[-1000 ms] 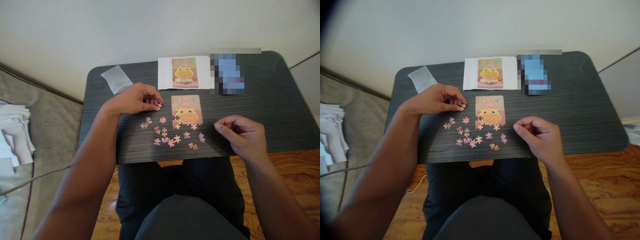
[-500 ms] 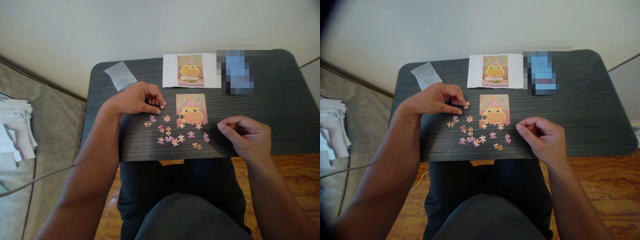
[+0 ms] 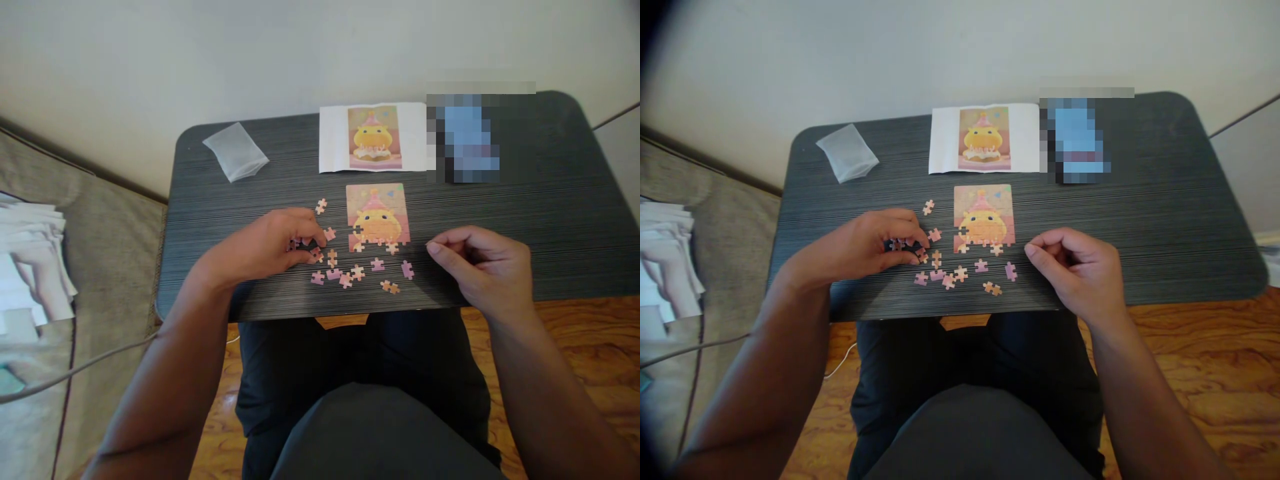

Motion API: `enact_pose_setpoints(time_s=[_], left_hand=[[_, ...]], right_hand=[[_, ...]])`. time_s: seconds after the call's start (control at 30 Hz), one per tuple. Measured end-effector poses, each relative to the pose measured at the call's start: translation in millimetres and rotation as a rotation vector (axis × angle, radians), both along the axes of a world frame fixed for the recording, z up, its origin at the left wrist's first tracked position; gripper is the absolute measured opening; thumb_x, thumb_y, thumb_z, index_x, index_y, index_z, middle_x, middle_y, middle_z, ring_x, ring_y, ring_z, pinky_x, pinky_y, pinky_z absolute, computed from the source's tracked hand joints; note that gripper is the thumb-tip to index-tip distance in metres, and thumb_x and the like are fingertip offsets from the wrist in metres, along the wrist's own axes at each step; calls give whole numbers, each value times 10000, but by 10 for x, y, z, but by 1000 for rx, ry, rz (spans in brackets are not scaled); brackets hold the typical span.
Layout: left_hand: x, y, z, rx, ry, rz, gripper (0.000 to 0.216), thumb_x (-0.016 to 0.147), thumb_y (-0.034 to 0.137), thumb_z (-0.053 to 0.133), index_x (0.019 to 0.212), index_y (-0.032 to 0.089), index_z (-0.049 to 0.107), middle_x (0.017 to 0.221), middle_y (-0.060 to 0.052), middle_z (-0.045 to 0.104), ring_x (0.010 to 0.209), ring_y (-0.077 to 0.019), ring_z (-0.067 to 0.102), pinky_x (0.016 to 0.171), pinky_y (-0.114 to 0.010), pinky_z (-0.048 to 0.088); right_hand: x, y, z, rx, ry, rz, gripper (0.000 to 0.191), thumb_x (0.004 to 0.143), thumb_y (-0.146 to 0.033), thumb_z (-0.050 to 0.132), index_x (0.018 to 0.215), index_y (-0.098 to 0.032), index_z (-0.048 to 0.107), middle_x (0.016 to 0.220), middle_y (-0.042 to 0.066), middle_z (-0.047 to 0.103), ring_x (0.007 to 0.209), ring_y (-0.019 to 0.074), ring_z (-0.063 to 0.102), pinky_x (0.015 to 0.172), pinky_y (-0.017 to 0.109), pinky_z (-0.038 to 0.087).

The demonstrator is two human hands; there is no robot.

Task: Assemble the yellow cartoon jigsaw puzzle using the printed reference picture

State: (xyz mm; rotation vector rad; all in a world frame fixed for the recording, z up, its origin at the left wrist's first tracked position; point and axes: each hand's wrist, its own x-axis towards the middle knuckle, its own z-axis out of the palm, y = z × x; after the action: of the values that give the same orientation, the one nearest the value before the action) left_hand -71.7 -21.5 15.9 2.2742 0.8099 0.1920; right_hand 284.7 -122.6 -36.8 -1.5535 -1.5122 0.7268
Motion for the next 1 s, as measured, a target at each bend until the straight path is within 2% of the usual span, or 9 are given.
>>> enact_pose_setpoints(time_s=[0.27, 0.5, 0.73, 0.83, 1.0], left_hand=[[26, 19, -15, 31, 45, -31, 122, 1014, 170, 662, 971, 228, 761, 994, -41, 704, 939, -201, 678, 851, -329, 502], [24, -23, -40, 45, 20, 18, 69, 1020, 237, 685, 994, 222, 747, 995, -43, 699, 903, -194, 661, 827, -328, 499], [240, -101, 34, 162, -69, 171, 30, 1002, 237, 747, 1004, 207, 751, 961, -35, 729, 859, -174, 655, 788, -324, 486], [371, -104, -8, 205, -100, 244, 7, 996, 202, 737, 992, 203, 742, 925, -31, 731, 836, -170, 654, 767, -326, 490], [539, -115, -119, 207, -139, 290, 25, 976, 185, 745, 981, 194, 768, 938, -49, 759, 838, -181, 670, 763, -346, 509]], right_hand=[[-1, 3, -2, -12, 22, 2, 61, 939, -335, 863, 899, -299, 833, 692, -11, 675, 568, 136, 530, 505, 301, 390], [-4, 2, -5, -19, 19, 20, 90, 951, -354, 843, 910, -276, 825, 691, -13, 672, 567, 130, 524, 504, 293, 390], [-3, 2, -2, -4, 19, 29, 74, 951, -337, 834, 903, -280, 826, 714, -11, 690, 581, 129, 521, 502, 282, 385], [7, 6, -16, -5, 12, 25, 89, 951, -359, 830, 907, -281, 824, 714, -10, 689, 580, 132, 514, 491, 279, 378], [7, 6, -17, 14, 5, 32, 91, 954, -357, 827, 904, -282, 824, 688, -14, 668, 567, 132, 494, 496, 287, 375]])
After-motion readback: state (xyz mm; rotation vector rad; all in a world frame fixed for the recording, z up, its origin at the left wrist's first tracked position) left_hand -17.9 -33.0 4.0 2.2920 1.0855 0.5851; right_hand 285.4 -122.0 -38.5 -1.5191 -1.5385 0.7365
